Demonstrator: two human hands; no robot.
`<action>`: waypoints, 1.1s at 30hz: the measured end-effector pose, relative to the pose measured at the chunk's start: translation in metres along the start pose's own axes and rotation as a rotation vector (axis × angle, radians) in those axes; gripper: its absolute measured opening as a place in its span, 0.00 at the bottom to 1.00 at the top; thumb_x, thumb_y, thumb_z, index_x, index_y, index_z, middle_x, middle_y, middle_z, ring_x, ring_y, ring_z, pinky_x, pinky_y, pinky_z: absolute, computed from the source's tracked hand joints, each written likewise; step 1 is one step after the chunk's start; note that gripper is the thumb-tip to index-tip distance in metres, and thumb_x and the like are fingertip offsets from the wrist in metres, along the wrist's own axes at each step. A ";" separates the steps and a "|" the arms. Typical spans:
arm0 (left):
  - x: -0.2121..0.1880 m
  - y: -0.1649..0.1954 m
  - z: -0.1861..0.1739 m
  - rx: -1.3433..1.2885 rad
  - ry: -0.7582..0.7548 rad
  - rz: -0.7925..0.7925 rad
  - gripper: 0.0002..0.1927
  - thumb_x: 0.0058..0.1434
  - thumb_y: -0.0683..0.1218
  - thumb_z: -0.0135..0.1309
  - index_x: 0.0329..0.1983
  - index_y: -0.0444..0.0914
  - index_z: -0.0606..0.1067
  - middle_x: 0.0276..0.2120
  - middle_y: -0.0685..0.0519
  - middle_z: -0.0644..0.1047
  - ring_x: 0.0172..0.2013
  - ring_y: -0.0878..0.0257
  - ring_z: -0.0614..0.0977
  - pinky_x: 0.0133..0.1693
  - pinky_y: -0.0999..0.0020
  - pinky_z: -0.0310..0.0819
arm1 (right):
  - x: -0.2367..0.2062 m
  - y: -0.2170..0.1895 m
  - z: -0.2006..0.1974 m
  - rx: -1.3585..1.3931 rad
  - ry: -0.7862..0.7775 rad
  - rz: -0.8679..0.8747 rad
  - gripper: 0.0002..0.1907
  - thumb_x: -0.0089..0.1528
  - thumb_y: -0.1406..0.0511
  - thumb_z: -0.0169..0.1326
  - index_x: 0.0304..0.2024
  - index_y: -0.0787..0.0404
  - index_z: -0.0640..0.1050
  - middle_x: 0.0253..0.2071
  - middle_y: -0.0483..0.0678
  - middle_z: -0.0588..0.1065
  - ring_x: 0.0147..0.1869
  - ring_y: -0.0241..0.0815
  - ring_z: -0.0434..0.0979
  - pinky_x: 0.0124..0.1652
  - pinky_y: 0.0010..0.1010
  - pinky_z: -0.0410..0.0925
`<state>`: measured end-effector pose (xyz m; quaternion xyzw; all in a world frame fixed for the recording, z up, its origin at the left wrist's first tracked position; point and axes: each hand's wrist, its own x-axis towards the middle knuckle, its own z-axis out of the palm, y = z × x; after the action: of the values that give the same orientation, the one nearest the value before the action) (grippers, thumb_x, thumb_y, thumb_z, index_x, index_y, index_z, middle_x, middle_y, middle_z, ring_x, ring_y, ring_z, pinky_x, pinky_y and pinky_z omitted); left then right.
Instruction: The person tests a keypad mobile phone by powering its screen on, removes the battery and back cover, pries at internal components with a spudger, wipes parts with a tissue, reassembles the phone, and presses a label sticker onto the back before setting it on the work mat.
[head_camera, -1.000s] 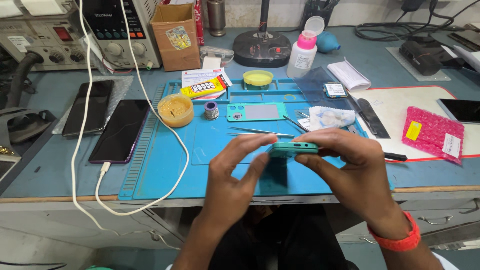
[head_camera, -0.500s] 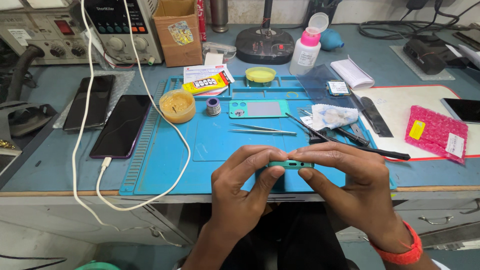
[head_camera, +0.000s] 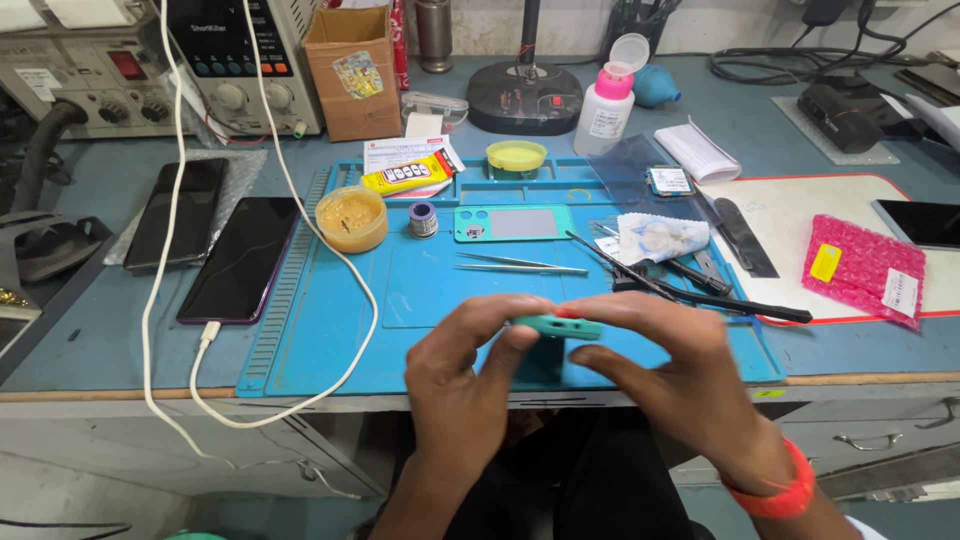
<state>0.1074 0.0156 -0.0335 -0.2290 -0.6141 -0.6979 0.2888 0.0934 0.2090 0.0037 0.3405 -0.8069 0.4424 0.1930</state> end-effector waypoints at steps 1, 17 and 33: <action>-0.001 -0.002 0.000 -0.109 0.054 -0.085 0.10 0.71 0.44 0.57 0.50 0.33 0.80 0.44 0.49 0.84 0.46 0.64 0.85 0.50 0.69 0.80 | 0.003 0.003 0.003 -0.050 -0.047 0.026 0.16 0.56 0.70 0.65 0.48 0.64 0.81 0.47 0.50 0.83 0.50 0.42 0.85 0.47 0.29 0.76; 0.020 0.007 -0.034 0.316 -0.283 -0.287 0.13 0.55 0.43 0.65 0.44 0.37 0.83 0.40 0.51 0.85 0.41 0.63 0.87 0.42 0.69 0.81 | -0.003 0.012 -0.005 -0.164 -0.076 0.087 0.14 0.56 0.69 0.65 0.45 0.61 0.83 0.41 0.48 0.81 0.42 0.40 0.84 0.40 0.28 0.75; 0.011 0.003 -0.026 0.417 -0.286 -0.112 0.10 0.58 0.42 0.64 0.43 0.36 0.83 0.39 0.50 0.85 0.39 0.58 0.88 0.39 0.67 0.82 | -0.004 0.012 0.009 -0.200 -0.066 -0.049 0.10 0.57 0.68 0.65 0.41 0.59 0.84 0.37 0.47 0.82 0.36 0.39 0.83 0.33 0.27 0.74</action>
<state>0.1024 -0.0119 -0.0270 -0.2266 -0.7909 -0.5318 0.2011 0.0869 0.2073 -0.0105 0.3537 -0.8444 0.3431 0.2102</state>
